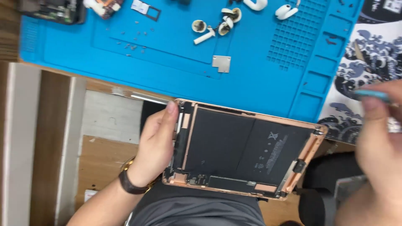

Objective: Removing a glued-in battery from a tablet chassis using a plastic pry tool and adhesive remover.

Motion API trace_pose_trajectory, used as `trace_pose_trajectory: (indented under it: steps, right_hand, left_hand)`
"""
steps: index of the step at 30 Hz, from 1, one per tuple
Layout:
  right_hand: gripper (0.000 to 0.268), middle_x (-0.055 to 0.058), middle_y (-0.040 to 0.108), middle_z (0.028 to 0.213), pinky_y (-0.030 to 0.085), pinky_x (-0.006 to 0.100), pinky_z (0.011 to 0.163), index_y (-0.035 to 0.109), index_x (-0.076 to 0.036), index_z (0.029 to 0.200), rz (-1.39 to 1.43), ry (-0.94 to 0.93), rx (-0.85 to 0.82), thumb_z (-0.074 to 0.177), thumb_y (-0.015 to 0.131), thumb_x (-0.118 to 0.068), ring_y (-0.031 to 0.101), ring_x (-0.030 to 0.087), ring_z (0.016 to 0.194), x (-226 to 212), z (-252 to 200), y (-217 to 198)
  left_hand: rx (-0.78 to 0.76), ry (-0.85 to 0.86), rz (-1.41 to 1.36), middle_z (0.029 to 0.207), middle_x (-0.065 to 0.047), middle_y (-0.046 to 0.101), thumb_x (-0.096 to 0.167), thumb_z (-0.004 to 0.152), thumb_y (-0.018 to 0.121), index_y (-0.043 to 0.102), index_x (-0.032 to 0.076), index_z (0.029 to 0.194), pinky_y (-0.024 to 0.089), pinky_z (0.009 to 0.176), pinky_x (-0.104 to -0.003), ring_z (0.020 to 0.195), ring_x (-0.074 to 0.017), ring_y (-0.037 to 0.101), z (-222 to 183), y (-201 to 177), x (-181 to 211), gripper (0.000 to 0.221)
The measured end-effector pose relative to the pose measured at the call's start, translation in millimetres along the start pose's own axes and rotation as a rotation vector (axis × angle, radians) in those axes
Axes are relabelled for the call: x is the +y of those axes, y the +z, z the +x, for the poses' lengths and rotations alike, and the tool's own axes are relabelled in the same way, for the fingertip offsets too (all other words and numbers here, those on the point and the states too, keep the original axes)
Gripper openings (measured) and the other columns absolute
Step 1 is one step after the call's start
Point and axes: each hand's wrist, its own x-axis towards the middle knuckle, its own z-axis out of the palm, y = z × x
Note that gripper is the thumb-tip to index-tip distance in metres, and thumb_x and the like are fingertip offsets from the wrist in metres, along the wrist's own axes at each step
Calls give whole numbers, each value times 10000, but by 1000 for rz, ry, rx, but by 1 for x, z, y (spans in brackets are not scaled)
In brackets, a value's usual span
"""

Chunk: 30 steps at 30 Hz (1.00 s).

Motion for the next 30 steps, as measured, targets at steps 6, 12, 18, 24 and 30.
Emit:
trace_pose_trajectory:
  steps: [6,12,18,24,30]
  right_hand:
    - [120,260,741,1026,590,405,822,747,110,1074,174,-285,-34,979,799,57,716,323,889,-90,17,-19]
    - [58,182,744,995,617,379,858,761,18,982,151,-331,-122,938,797,31,739,290,907,-93,23,-23]
    - [40,171,743,957,611,362,836,751,16,928,123,-361,-159,923,790,27,741,289,887,-97,26,-26]
    - [23,220,739,931,634,370,757,728,60,925,211,-483,-114,912,719,76,748,327,833,-85,28,-24]
    - [50,143,759,951,551,302,651,774,-12,977,145,-484,-140,943,739,-1,759,276,876,-85,30,-19]
  left_hand:
    - [1,-18,-11,627,105,197,403,1081,402,218,217,677,174,586,-280,601,-61,164,3,0,-1,481]
    - [-39,-15,-17,649,108,193,407,1078,402,230,215,681,157,571,-285,613,-62,165,5,-2,4,474]
    - [-62,-37,-51,676,106,192,395,1082,407,222,209,698,159,581,-290,638,-66,165,4,-3,5,465]
    - [-66,-62,-36,664,108,195,390,1081,411,225,211,691,158,574,-291,626,-62,165,5,-4,4,467]
    - [-23,-94,1,656,111,196,373,1082,416,222,217,683,139,563,-290,622,-57,161,2,-6,1,471]
